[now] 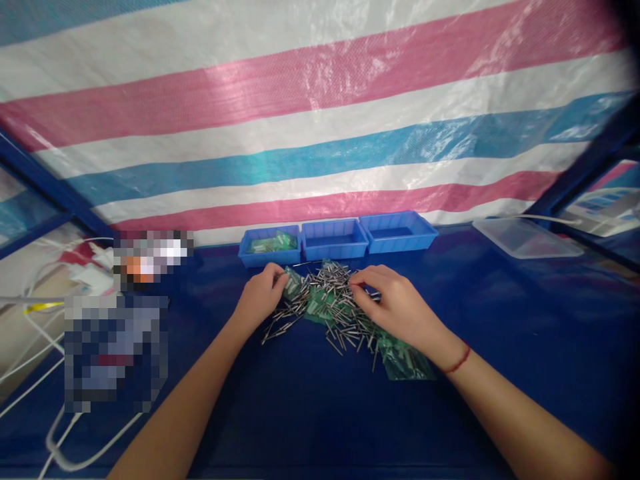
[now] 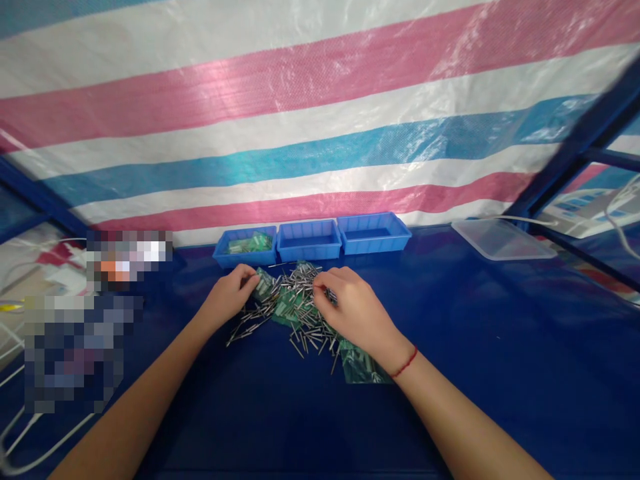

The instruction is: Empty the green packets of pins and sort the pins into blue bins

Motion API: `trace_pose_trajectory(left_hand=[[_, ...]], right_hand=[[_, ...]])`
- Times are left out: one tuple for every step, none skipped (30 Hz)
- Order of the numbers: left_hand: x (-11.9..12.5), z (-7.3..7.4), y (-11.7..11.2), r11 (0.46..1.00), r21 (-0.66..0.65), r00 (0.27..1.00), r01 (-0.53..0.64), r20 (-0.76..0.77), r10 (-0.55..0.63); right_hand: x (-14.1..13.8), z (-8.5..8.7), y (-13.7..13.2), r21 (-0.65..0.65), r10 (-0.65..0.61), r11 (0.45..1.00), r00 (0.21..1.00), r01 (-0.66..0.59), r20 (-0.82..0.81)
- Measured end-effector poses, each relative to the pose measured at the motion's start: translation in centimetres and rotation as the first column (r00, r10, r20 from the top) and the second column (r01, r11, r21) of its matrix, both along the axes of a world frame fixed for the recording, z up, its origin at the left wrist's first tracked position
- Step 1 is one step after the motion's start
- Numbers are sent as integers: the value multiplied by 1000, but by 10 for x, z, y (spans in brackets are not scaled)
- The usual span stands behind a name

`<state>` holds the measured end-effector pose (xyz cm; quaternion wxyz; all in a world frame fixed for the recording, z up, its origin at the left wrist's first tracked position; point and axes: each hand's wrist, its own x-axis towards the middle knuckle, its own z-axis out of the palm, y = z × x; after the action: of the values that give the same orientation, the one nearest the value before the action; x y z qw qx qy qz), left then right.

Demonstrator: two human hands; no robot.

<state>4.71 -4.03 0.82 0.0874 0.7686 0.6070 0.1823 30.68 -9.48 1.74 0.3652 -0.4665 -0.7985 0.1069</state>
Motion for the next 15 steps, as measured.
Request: trace_pose_trajectory(left_hand=[[-1,3,-1,999,19,998,-39,41,38],[-1,6,-3,997,45,993,-71,103,66],[1,10,-7,993,75,980,-89,184,74],[4,14,-11,990,108,959,-88,277,55],[8,18,-17,987,147,933,-64,360,7],[13,22,-23,982,190,908,-12,413,-69],[20,25,-30,969,238,891,68,422,-167],[26,27,-36,938,304,877,165,389,-281],[32,29,-43,891,367,853,268,340,-396],[38,30,-48,832,421,811,361,298,-503],[42,30,-52,766,469,761,440,258,-595],[45,29,-55,705,503,712,500,225,-665],[48,29,-57,657,526,670,540,203,-714],[49,28,-58,623,539,640,566,189,-745],[50,28,-59,605,542,619,583,185,-763]], right_hand=[[-1,1,-1,-2,4,1000,1000,-4,-14],[-3,2,-3,-10,7,1000,999,-8,-35],[-5,4,-5,-28,12,1000,998,-13,-62],[-8,5,-7,-64,18,998,995,-24,-97],[-11,6,-10,-122,28,991,989,-46,-146],[-15,7,-13,-203,34,976,975,-80,-219],[-19,8,-16,-302,33,944,947,-134,-320],[-23,8,-18,-403,18,890,899,-214,-438],[-26,8,-20,-484,-16,818,828,-312,-561],[-29,8,-21,-529,-68,743,741,-409,-668],[-30,8,-21,-542,-125,681,651,-493,-749],[-31,8,-21,-535,-172,636,573,-556,-801],[-31,8,-21,-519,-204,609,514,-599,-833],[-30,9,-20,-502,-223,600,473,-623,-853],[-29,10,-18,-490,-233,602,448,-631,-863]])
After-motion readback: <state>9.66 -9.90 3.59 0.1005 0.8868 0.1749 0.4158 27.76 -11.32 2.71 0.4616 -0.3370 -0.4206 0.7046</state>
